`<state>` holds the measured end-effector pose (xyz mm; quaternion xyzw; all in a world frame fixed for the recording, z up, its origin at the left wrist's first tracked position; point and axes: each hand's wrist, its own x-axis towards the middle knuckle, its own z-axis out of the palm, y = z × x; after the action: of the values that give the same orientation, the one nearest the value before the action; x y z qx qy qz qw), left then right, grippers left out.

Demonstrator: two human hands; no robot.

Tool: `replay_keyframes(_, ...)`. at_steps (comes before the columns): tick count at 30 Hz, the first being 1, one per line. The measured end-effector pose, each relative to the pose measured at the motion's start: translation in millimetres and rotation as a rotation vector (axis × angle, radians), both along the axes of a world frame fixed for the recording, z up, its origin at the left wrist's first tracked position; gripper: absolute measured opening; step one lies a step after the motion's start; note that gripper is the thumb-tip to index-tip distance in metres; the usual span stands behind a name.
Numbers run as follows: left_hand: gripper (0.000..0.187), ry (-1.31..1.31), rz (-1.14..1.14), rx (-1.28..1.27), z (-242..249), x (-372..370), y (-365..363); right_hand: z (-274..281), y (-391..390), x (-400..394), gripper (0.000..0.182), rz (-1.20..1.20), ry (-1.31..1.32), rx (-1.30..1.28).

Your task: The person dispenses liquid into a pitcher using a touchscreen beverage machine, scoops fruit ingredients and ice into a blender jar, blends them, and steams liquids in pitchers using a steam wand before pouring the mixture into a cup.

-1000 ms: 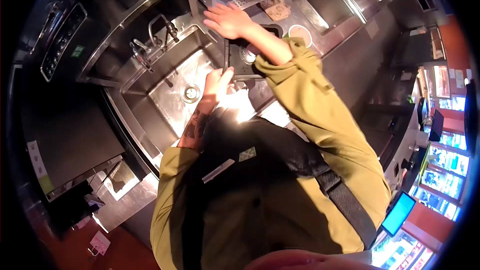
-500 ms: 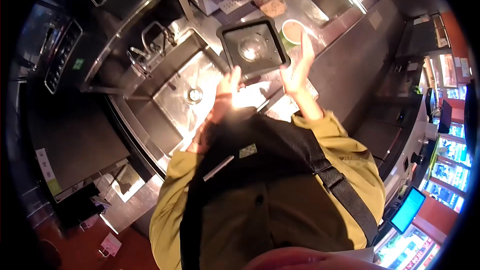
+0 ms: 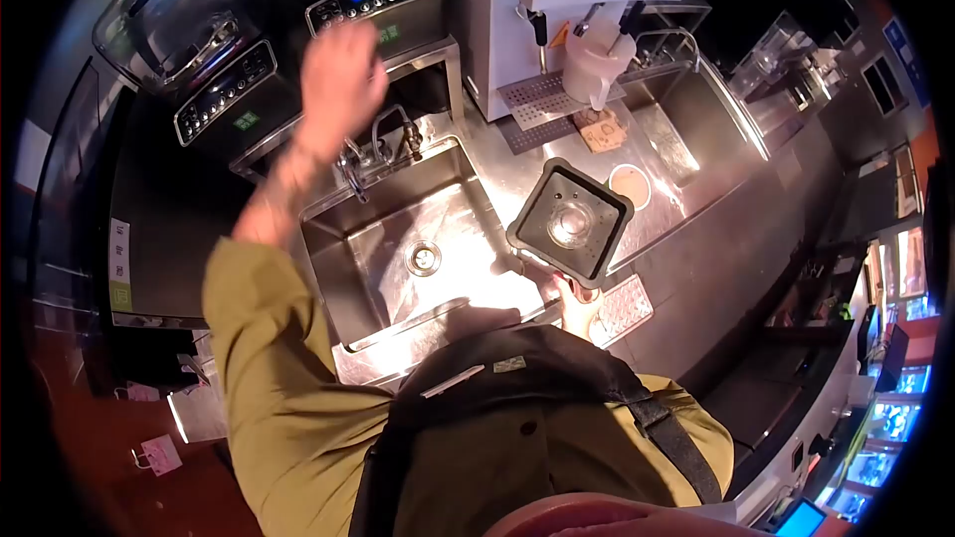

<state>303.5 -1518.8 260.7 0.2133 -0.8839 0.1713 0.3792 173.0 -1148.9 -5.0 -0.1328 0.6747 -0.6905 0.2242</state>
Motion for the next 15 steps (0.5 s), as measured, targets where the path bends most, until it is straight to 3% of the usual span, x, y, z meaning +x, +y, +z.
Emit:
replay_keyframes(1,0.048,-0.047,0.068,-0.289,21.6,-2.3,-40.9,0.2,-3.3,-4.4,0.046,-0.055,-0.011,-0.019)
replay_keyframes(2,0.053,-0.082,0.154,-0.426,40.2,-4.4,-78.7,10.9,-7.3,-5.9,0.034,-0.136,-0.012,-0.027)
replay_keyframes(3,0.057,-0.116,0.24,-0.563,56.5,-6.1,-102.9,8.3,-7.7,-9.4,0.036,-0.149,-0.014,-0.096)
replay_keyframes(5,0.073,-0.188,0.459,-0.659,85.7,-14.5,-110.2,20.2,-9.4,-10.8,0.037,-0.17,-0.028,-0.125)
replay_keyframes(6,0.08,-0.177,0.403,-0.449,95.7,-17.5,-108.5,14.0,-7.8,-14.3,0.037,-0.144,-0.001,-0.147)
replay_keyframes(9,0.082,-0.189,0.472,-0.271,107.4,-31.5,-91.1,25.1,-6.6,-17.2,0.039,-0.083,0.036,-0.098)
replay_keyframes(10,0.086,-0.16,0.424,-0.261,103.3,-32.7,-100.4,37.3,-13.1,-15.2,0.027,-0.105,0.047,-0.103)
replay_keyframes(12,0.085,-0.193,0.502,-0.426,93.8,-36.5,-115.6,24.1,-23.0,-32.2,0.028,-0.035,0.133,-0.122)
replay_keyframes(13,0.085,-0.213,0.539,-0.507,91.6,-37.5,-120.6,53.0,-33.1,-31.5,0.037,0.009,0.224,0.033)
replay_keyframes(14,0.073,-0.222,0.465,-0.508,94.0,-35.0,-120.1,81.9,-43.2,-30.9,0.048,0.053,0.32,0.184)
replay_keyframes(15,0.061,-0.213,0.401,-0.511,108.3,-30.3,-118.4,86.6,-49.0,-31.6,0.049,0.132,0.273,0.095)
